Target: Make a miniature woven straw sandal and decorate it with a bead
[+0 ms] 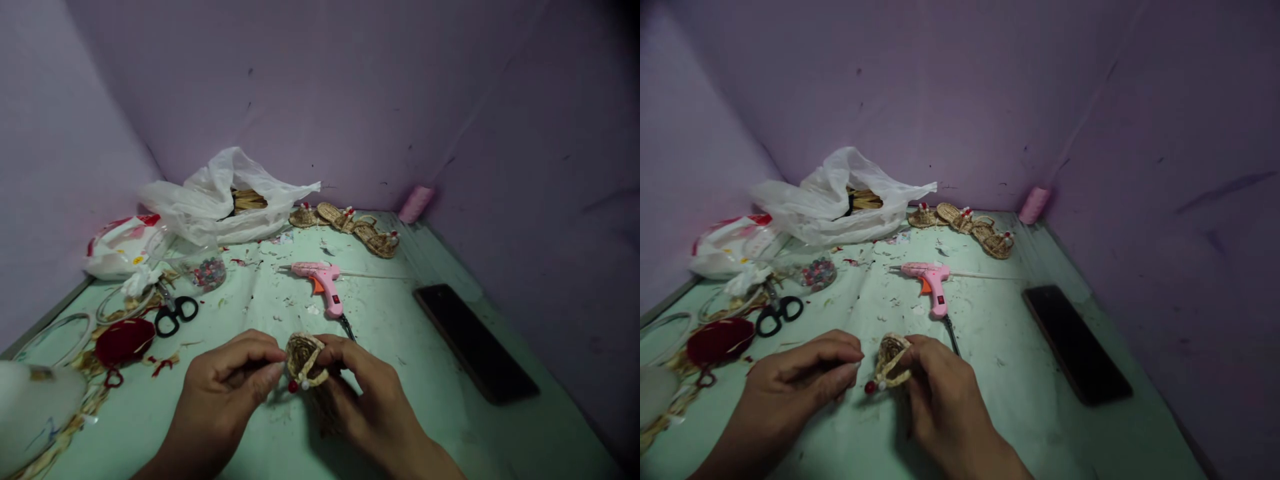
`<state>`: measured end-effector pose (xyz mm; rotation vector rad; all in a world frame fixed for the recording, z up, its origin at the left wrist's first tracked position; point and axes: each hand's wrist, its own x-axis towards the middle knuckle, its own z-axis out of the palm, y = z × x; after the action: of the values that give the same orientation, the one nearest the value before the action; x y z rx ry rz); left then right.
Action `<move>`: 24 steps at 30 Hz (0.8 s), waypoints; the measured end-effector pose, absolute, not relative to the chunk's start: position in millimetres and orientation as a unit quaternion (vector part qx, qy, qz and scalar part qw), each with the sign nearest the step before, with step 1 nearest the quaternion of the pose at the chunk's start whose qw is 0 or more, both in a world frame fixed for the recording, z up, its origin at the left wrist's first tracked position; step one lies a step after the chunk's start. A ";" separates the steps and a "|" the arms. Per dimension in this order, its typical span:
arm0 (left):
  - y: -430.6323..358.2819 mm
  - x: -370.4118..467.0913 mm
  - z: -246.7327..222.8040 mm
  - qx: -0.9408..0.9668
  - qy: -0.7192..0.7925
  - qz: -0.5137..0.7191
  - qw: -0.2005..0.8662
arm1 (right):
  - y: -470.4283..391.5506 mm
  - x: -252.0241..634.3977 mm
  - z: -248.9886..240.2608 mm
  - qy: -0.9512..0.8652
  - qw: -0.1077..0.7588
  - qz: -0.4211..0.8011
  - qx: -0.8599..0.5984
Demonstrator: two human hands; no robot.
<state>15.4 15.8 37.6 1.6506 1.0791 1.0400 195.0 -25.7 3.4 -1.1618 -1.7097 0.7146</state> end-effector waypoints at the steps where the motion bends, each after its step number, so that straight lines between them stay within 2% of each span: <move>1: 14.1 15.5 38.1 0.667 0.435 0.415 0.440 | -25.8 193.9 3.3 -0.697 0.459 0.284 -0.472; 12: 8.7 9.6 29.2 0.712 0.445 0.365 0.402 | -25.9 187.5 4.3 -0.719 0.473 0.218 -0.460; 24: 6.2 9.9 19.7 0.698 0.437 0.329 0.462 | -26.1 186.1 5.9 -0.721 0.472 0.216 -0.460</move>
<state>9.9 6.2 19.7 1.7168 1.0740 0.8092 186.1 -26.1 5.9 -1.1259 -1.7646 0.5285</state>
